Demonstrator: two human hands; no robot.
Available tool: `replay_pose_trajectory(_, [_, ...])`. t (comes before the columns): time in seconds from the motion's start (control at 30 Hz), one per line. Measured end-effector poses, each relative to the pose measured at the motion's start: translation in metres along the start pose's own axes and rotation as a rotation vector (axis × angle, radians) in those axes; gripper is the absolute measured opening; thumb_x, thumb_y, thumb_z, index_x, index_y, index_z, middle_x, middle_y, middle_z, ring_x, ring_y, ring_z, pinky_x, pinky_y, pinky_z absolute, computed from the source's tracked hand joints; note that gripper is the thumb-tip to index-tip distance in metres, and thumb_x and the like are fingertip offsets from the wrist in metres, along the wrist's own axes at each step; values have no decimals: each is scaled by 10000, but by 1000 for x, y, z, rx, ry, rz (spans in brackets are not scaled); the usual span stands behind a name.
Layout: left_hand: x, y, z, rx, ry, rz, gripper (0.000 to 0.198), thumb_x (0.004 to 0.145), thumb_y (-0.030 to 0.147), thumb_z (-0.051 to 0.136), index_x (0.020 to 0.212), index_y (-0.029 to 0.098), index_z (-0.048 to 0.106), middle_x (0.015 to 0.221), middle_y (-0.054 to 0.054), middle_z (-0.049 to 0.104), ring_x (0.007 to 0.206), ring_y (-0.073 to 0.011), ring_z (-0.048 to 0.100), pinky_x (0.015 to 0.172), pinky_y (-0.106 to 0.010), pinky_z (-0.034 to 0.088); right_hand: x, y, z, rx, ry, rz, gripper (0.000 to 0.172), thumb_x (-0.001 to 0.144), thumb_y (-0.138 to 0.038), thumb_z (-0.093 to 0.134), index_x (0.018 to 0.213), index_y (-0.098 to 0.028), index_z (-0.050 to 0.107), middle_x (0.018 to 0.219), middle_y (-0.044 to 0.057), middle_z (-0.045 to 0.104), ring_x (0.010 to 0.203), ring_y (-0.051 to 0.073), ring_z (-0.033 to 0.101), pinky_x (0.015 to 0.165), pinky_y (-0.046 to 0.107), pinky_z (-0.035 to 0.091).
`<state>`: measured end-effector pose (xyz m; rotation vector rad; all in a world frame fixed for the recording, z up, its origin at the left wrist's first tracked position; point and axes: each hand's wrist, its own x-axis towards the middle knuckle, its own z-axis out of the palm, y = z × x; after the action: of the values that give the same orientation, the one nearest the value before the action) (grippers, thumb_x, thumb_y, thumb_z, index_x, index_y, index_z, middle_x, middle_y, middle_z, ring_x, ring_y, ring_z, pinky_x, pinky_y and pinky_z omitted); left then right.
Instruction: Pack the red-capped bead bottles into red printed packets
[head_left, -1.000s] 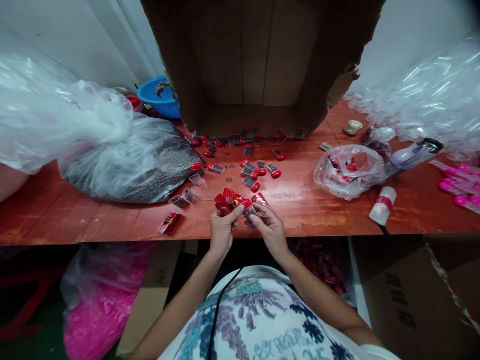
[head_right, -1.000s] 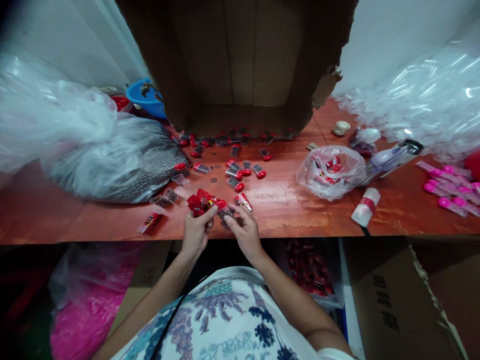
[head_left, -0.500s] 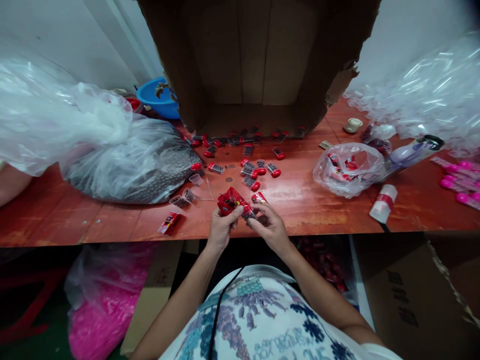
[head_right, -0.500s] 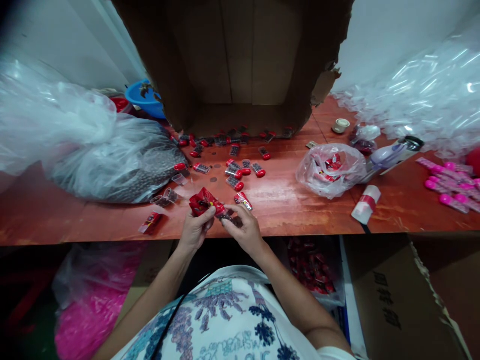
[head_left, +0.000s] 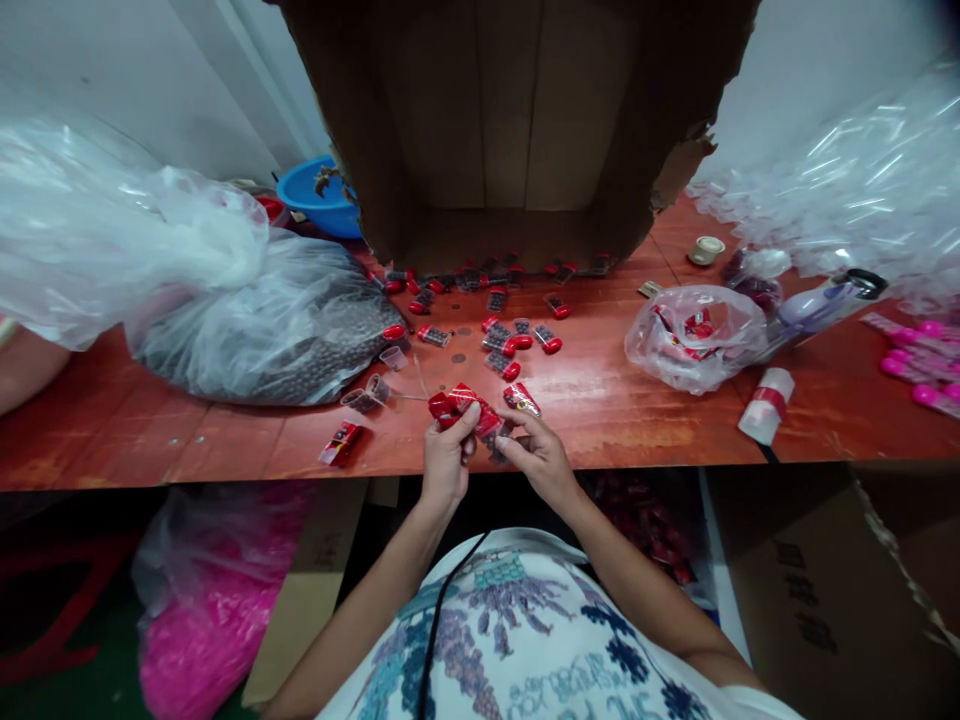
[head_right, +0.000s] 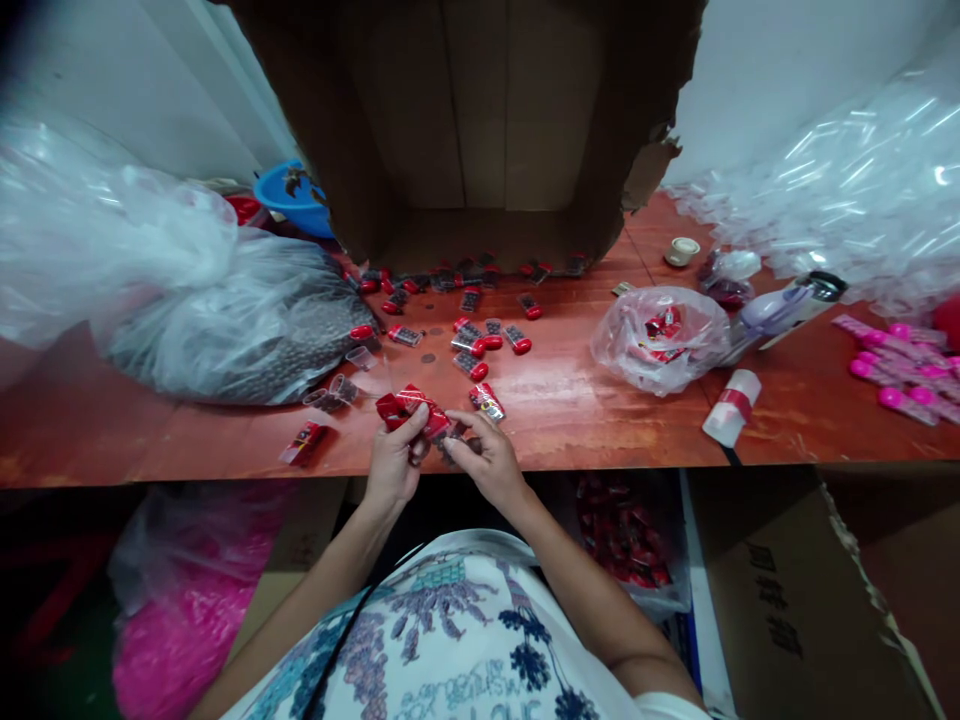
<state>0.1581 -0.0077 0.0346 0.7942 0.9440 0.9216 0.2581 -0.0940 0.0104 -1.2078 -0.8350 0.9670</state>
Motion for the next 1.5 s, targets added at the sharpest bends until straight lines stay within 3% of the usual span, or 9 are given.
replay_pose_trajectory(0.23, [0,6,-5,29,-103,-56,294,570,264,802,597,135,539,483,63,462,363,-15,330,349,-163,187,-1,-1,-5,126,-3,76,393,759,-332,671,1140,-266,595,858,-17,595,634,104,605,615,252,539])
replay_pose_trajectory(0.53, [-6,2,4,-60,1,-18,290,567,251,796,608,140,531,480,72,471,358,-15,326,347,-169,172,-5,-10,-3,-31,31,-13,311,839,-330,573,1141,-283,632,966,13,518,555,62,511,471,200,451])
replay_pose_trajectory(0.73, [-7,2,3,-67,-20,-24,311,581,237,793,593,141,498,474,77,449,358,-12,315,343,-160,171,-2,-12,-8,-220,-16,-174,334,851,-253,564,1178,-288,620,927,16,492,774,122,518,668,243,451])
replay_pose_trajectory(0.9, [-8,-1,3,-31,-7,20,310,606,278,786,602,142,507,479,71,453,356,-16,318,339,-164,175,-3,-8,-7,-253,14,-226,327,852,-253,576,1174,-293,615,932,16,505,783,125,528,661,245,450])
replay_pose_trajectory(1.0, [-9,-3,3,-16,-63,8,294,601,290,791,626,136,541,488,62,474,358,-17,323,339,-163,182,-4,-6,-6,-242,76,-229,312,859,-261,570,1167,-289,612,971,26,530,834,140,558,711,266,481])
replay_pose_trajectory(1.2, [-9,3,2,5,-138,-24,357,511,125,821,818,136,639,661,14,649,453,-37,479,406,-141,321,-5,-6,-5,-210,125,-258,235,816,-242,634,1050,-259,647,985,31,576,892,158,586,767,282,498])
replay_pose_trajectory(1.33, [-7,13,1,14,-238,-64,558,474,70,815,992,177,636,755,-1,696,629,-122,630,574,-201,479,-7,-5,-2,-2,103,-119,198,812,-273,641,1009,-251,642,957,10,579,750,123,615,673,262,522])
replay_pose_trajectory(1.43, [-6,16,1,24,-279,-88,582,476,75,811,1023,170,636,757,-10,699,643,-135,642,604,-219,498,-7,-6,0,126,50,-25,206,808,-291,647,1007,-244,628,901,-4,599,647,102,612,619,253,528])
replay_pose_trajectory(1.5, [-7,14,2,13,-257,-68,571,498,96,809,1036,168,631,750,-9,696,578,-105,612,521,-181,458,-7,-7,0,89,64,-55,211,805,-287,650,1011,-243,633,918,5,601,675,110,614,629,255,529])
